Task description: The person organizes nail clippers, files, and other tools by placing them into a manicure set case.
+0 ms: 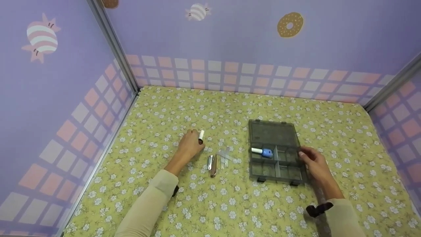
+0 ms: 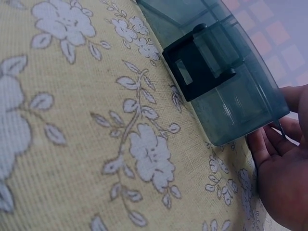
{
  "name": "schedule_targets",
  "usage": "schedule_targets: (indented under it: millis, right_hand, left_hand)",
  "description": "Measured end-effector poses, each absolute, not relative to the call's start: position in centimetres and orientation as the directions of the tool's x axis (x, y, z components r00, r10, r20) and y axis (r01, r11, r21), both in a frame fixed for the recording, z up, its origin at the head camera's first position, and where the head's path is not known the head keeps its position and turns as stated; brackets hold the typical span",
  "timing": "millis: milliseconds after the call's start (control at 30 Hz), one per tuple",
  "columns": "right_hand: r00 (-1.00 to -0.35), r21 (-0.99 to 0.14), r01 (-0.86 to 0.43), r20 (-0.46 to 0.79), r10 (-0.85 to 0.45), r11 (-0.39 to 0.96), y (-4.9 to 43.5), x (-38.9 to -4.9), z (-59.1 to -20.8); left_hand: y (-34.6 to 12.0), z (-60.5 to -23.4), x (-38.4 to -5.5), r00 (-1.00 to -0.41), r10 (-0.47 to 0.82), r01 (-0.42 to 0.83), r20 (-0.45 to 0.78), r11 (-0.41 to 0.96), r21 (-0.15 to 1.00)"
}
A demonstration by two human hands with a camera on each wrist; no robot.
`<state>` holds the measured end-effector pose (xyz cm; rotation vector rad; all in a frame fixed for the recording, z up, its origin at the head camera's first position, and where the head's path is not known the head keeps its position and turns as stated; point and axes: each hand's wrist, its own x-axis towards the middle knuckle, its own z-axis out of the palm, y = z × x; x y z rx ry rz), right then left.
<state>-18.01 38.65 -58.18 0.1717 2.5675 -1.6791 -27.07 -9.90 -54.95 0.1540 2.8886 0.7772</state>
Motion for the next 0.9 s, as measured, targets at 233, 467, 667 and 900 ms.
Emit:
schedule_targets:
  millis: [233,467,667,900]
  right_hand:
    - [-0.993,-0.907,0.114,-0.098,0.059,0.405,38.5,-18.1,-58.0]
    - [-0.993,-0.893,0.115,-0.1,0.056,0.436,38.6,-17.9,-58.2]
    - [-0.991,-0.893,0.132,-0.119,0.057,0.431,38.6,-18.1,-58.2]
    - [-0.993,-0.897,0.119,-0.104,0.059,0.427,38.6,-18.1,-58.2]
  left_hand:
    - [-9.8,-54.5,-27.1,-0.986,0.154,0.093,-0.065,0.831,0.548]
    - [-7.7,-53.6,-26.8,-0.963,0.27,0.22,0.005,0.773,0.595]
    - [-4.1,-52.8,-26.4,-0.907,0.417,0.357,0.065,0.676,0.644]
    - [0.4,-52.7,-25.6,-0.838,0.538,0.468,0.091,0.623,0.626]
